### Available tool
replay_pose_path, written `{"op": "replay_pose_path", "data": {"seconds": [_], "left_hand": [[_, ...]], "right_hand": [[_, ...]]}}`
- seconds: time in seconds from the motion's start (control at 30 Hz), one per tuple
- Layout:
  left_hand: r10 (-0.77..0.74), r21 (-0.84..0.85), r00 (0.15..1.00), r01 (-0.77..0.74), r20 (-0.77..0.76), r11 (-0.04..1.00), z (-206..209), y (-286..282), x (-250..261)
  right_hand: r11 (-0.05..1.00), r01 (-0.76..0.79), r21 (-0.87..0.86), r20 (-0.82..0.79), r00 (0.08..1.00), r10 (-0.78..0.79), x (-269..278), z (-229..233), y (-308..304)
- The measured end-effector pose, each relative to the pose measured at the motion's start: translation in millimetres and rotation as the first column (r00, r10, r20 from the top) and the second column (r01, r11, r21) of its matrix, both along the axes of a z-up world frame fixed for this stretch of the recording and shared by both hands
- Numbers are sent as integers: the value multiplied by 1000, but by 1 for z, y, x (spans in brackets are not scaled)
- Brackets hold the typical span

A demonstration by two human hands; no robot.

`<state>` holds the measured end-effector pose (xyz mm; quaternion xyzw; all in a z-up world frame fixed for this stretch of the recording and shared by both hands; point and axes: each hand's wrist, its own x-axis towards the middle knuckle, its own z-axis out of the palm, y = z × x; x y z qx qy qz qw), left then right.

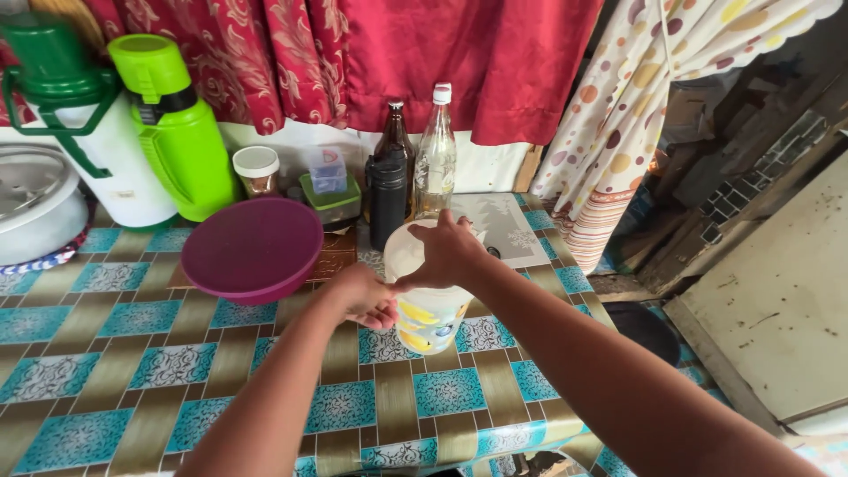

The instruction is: The person clears a table by stacking used dishes, cups, and cutlery, then carries the stack to an outdoor table. The person then moves a plastic container, a purple bowl, a black bottle, and a small jar with scissors to other locations.

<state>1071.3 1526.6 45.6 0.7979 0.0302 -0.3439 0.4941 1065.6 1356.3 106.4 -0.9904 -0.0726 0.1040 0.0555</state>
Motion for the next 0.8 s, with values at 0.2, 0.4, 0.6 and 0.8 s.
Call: {"op": "replay_pose_path", "data": {"seconds": [0.2, 0.4, 0.6, 0.8], "left_hand": [[-37, 176, 995, 21, 88, 984, -22, -20, 10], [-128, 328, 981, 73, 149, 942, -26, -31, 15], [-100, 316, 985, 52, 138, 947, -10, -2, 23], [46, 101, 996, -53, 73, 994, 9, 0, 11]], "right_hand": [[987, -156, 24, 46, 987, 155, 21, -14, -13], [944, -256, 208, 17, 966, 258, 8, 21, -32], [882, -399, 252, -103, 895, 434, -12, 51, -32], [879, -324, 349, -185, 896, 404, -27, 39, -34]]}}
